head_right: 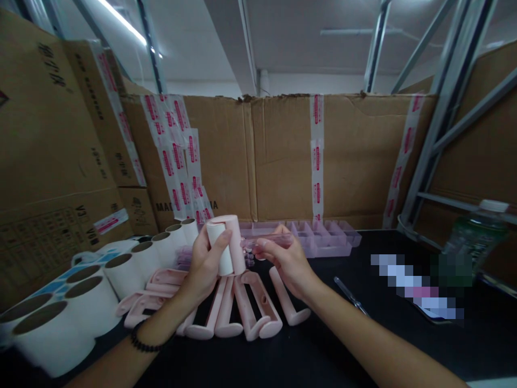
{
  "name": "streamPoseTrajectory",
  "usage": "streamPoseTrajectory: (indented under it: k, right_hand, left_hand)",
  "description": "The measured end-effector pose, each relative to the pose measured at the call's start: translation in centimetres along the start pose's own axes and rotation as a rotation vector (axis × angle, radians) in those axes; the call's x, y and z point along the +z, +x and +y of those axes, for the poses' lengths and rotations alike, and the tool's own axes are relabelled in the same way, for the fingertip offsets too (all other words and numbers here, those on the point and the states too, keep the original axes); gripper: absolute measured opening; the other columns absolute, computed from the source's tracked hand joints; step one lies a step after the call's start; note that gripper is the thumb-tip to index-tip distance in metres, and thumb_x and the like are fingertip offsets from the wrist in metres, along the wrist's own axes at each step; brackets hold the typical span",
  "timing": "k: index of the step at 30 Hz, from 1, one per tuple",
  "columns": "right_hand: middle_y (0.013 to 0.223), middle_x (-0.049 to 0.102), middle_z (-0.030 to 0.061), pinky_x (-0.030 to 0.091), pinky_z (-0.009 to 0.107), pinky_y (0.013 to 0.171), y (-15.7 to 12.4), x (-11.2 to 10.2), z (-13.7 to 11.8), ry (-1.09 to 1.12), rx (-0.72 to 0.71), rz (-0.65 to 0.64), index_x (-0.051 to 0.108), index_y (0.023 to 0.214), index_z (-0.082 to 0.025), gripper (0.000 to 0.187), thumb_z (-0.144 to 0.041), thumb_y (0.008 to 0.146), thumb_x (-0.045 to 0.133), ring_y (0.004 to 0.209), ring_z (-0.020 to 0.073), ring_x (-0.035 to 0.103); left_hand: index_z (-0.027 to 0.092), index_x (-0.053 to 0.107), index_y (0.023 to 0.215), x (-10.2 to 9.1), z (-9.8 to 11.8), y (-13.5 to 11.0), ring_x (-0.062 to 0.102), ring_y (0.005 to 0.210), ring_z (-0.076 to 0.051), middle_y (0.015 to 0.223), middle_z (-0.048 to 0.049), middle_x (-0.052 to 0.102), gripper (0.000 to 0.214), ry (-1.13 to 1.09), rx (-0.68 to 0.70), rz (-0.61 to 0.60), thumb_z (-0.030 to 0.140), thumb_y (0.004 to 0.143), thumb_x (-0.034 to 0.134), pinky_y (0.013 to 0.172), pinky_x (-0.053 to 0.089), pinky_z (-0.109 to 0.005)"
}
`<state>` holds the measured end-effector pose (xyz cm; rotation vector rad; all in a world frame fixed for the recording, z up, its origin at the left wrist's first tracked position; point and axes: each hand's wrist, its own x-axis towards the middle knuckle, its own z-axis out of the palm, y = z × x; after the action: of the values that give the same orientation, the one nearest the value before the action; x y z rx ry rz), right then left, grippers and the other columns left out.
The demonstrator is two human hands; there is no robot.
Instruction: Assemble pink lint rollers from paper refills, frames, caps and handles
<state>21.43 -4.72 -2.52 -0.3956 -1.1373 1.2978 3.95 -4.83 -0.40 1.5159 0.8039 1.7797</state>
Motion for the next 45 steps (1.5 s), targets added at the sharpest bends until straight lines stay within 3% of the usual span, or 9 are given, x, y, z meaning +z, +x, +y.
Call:
streamPoseTrajectory:
  k: [5,11,21,27,32,37,45]
  right_hand:
    - [0.08,0.073,-0.0016,0.057,0.026,0.074,-0.1,0.1,0.2,0.054,0.072,0.016,0.055,0.081,-0.023,0.031,-0.03,0.077,0.085,0.076,0.0141,0.07]
    - [0.083,0.073,-0.0008,0.058,0.027,0.073,-0.2,0.3,0.2,0.094,0.112,-0.019,0.054,0.084,-0.024,0.03,-0.03,0.079,0.083,0.076,0.0154,0.071]
    - [0.084,0.074,-0.0006,0.055,0.024,0.071,-0.4,0.8,0.2,0.108,0.086,-0.063,0.053,0.083,-0.022,0.029,-0.031,0.082,0.081,0.075,0.013,0.071]
    - [0.079,0.072,-0.0014,0.056,0.027,0.071,-0.3,0.8,0.0,0.043,0.028,-0.044,0.053,0.081,-0.023,0.032,-0.033,0.08,0.083,0.073,0.0143,0.071]
    - [0.075,0.073,-0.0016,0.058,0.027,0.066,-0.2,1.0,-0.6,-0.03,-0.021,-0.037,0.055,0.08,-0.023,0.03,-0.033,0.079,0.083,0.067,0.0144,0.071]
    - [0.08,0.077,0.0002,0.061,0.032,0.062,0.1,0.3,-1.8,-0.166,-0.05,-0.054,0.059,0.112,-0.027,0.045,-0.035,0.076,0.084,0.068,0.02,0.075]
    - [0.07,0.073,-0.0005,0.056,0.029,0.057,0.5,-0.5,-2.1,-0.412,-0.132,-0.043,0.065,0.092,-0.022,0.025,-0.036,0.08,0.081,0.059,0.0157,0.068]
  left_hand:
    - [0.02,0.065,0.103,0.1,1.1,-0.4,0.058,0.083,-0.017,0.09,-0.0017,0.063,0.026,0.102,0.126,0.046,0.035,0.084,0.073,0.079,0.046,-0.023]
    - [0.022,0.068,0.1,0.7,2.0,-1.0,0.059,0.091,-0.02,0.095,-0.0025,0.065,0.031,0.056,0.157,0.064,0.025,0.072,0.082,0.088,0.044,-0.023]
    - [0.022,0.064,0.107,0.5,1.3,-0.9,0.059,0.095,-0.02,0.1,-0.0038,0.064,0.027,0.183,0.238,0.022,0.028,0.083,0.073,0.09,0.044,-0.024]
    - [0.021,0.069,0.098,0.6,0.8,-0.8,0.06,0.083,-0.018,0.088,-0.0017,0.066,0.028,0.038,0.067,0.087,0.035,0.077,0.08,0.077,0.047,-0.022]
    - [0.02,0.066,0.098,0.9,0.0,-0.7,0.058,0.066,-0.012,0.079,0.001,0.065,0.035,-0.089,-0.083,0.072,0.044,0.077,0.08,0.062,0.048,-0.02]
    - [0.019,0.062,0.098,1.2,0.6,-0.3,0.059,0.054,-0.012,0.07,0.0021,0.066,0.045,-0.196,-0.211,0.078,0.049,0.071,0.084,0.051,0.048,-0.02]
    - [0.019,0.059,0.096,0.4,0.2,0.3,0.058,0.048,-0.01,0.066,0.0037,0.064,0.043,-0.193,-0.215,0.106,0.048,0.073,0.082,0.048,0.048,-0.019]
